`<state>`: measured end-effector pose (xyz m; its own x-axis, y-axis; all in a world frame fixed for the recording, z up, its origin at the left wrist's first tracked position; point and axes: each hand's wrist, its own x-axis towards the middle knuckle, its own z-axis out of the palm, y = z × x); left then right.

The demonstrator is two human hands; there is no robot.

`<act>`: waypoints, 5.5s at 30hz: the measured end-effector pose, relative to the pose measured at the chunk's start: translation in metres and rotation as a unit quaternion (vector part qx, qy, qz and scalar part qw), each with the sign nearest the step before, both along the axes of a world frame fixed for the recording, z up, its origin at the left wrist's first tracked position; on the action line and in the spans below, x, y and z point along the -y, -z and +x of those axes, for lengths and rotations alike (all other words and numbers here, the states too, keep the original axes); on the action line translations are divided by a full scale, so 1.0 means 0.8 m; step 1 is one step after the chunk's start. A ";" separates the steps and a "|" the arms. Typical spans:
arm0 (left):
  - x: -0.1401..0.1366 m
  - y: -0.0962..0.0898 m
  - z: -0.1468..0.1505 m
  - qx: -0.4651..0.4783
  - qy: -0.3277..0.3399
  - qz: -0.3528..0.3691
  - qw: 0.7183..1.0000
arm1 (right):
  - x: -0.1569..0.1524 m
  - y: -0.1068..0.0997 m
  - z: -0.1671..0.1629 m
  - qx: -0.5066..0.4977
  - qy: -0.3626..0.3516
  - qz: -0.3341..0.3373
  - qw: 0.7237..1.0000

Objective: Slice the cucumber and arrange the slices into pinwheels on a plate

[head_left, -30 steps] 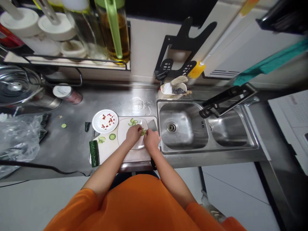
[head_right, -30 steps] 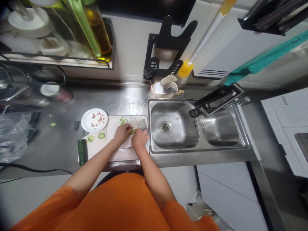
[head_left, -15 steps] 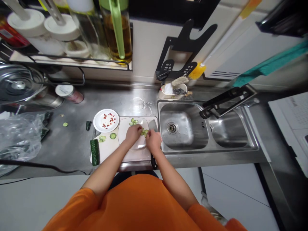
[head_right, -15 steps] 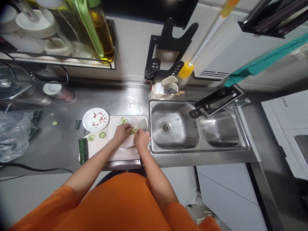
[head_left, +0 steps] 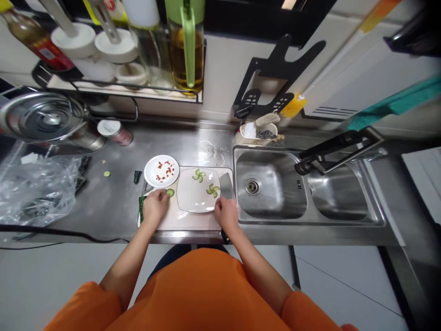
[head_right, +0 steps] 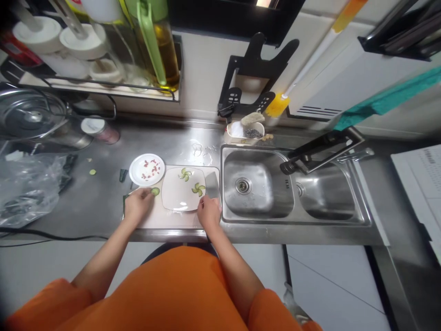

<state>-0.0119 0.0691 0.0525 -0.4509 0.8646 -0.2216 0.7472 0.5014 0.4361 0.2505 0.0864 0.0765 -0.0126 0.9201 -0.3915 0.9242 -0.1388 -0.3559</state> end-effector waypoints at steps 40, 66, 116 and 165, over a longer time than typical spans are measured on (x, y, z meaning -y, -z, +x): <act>-0.012 0.003 0.002 0.074 -0.046 -0.021 0.996 | 0.007 -0.011 -0.017 -0.019 -0.061 0.010 0.998; -0.013 -0.013 0.001 0.223 -0.051 -0.011 0.973 | 0.007 -0.004 -0.027 -0.113 -0.073 0.021 0.991; -0.035 -0.006 0.100 0.119 0.201 -0.095 0.968 | 0.002 0.021 -0.061 -0.060 -0.017 -0.052 0.997; 0.002 0.005 0.062 0.068 0.429 0.062 0.898 | 0.048 0.019 -0.024 -0.045 -0.267 0.116 0.956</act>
